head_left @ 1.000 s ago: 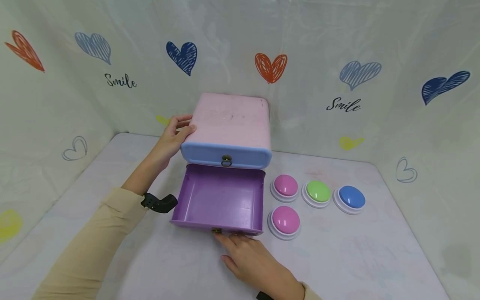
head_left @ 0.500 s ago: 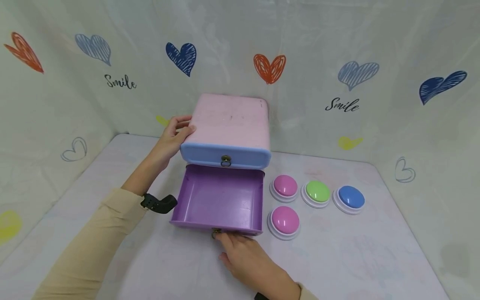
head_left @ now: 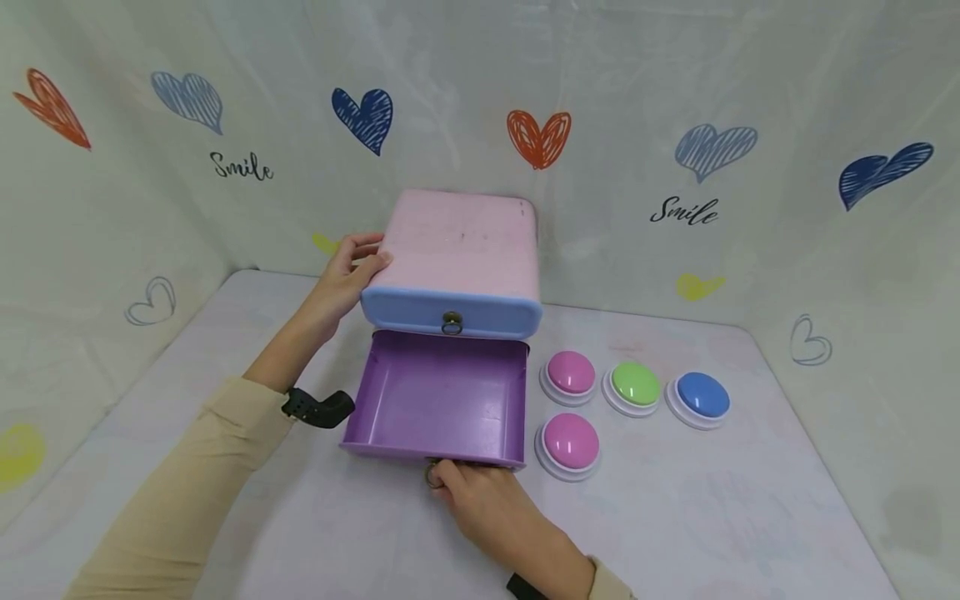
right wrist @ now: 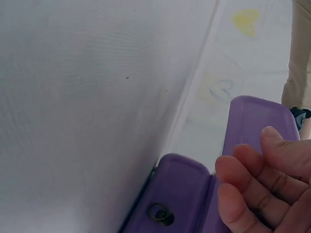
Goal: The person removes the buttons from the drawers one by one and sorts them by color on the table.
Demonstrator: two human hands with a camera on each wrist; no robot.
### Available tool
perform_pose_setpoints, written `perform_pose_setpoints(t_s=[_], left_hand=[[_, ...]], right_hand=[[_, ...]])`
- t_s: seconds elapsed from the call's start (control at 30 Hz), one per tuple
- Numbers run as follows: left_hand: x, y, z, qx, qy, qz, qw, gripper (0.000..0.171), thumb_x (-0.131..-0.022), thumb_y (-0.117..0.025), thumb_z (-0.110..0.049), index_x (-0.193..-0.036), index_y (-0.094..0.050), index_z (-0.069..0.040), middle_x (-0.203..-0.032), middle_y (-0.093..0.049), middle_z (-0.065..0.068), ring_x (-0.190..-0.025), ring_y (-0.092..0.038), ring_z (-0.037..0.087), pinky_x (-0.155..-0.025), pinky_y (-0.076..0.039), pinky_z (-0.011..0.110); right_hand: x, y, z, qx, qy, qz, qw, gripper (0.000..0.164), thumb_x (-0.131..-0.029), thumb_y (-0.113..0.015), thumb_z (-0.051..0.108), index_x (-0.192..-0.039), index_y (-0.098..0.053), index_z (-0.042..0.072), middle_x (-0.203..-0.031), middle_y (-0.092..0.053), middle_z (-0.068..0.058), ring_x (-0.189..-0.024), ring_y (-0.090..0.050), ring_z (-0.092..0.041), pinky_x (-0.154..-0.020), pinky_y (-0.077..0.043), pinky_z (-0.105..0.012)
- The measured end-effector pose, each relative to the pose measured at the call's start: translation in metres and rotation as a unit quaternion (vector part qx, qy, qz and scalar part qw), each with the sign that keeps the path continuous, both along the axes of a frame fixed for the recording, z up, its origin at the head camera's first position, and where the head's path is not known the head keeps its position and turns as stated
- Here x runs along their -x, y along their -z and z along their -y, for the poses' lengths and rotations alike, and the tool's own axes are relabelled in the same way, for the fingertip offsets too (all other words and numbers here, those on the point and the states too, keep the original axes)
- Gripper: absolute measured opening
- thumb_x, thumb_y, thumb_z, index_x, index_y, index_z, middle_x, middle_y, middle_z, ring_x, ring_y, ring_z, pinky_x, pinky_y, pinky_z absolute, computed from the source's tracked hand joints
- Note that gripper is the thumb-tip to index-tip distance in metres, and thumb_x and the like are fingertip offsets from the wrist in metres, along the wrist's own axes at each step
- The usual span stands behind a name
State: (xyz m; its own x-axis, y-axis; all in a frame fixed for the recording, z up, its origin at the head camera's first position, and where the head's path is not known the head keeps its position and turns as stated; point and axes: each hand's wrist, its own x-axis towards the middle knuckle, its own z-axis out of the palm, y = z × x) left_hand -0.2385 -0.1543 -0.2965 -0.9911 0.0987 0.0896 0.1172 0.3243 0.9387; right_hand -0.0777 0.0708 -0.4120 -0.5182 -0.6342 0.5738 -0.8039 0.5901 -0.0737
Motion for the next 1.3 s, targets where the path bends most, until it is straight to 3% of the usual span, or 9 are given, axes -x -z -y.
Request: perform_pose_setpoints(t_s=[0.67,1.3], left_hand=[[0.001,0.001,0.0,0.002,-0.001,0.003,1.0,0.057,-0.096,-0.044,-0.036,-0.143,-0.026,-0.012,-0.145,-0.028,0.017,-0.126,-0.038,0.035,-0.102,-0.032,0.05],[0.001,0.0,0.0,0.001,-0.007,0.001,1.0,0.056,-0.096,-0.045,-0.035,-0.143,-0.027,-0.012,-0.145,-0.029,0.017,-0.125,-0.039,0.034,-0.1,-0.034,0.047]], right_hand=[[0.004,-0.008,0.0,0.014,-0.029,0.025,0.999,0.007,-0.09,-0.058,0.016,-0.093,-0.053,0.012,-0.08,-0.061,0.008,-0.067,-0.056,-0.001,-0.064,-0.045,-0.014],[0.012,-0.013,0.002,0.013,-0.026,0.047,0.998,0.011,-0.087,-0.061,0.013,-0.095,-0.054,0.011,-0.08,-0.058,0.007,-0.067,-0.054,-0.003,-0.063,-0.043,-0.015]])
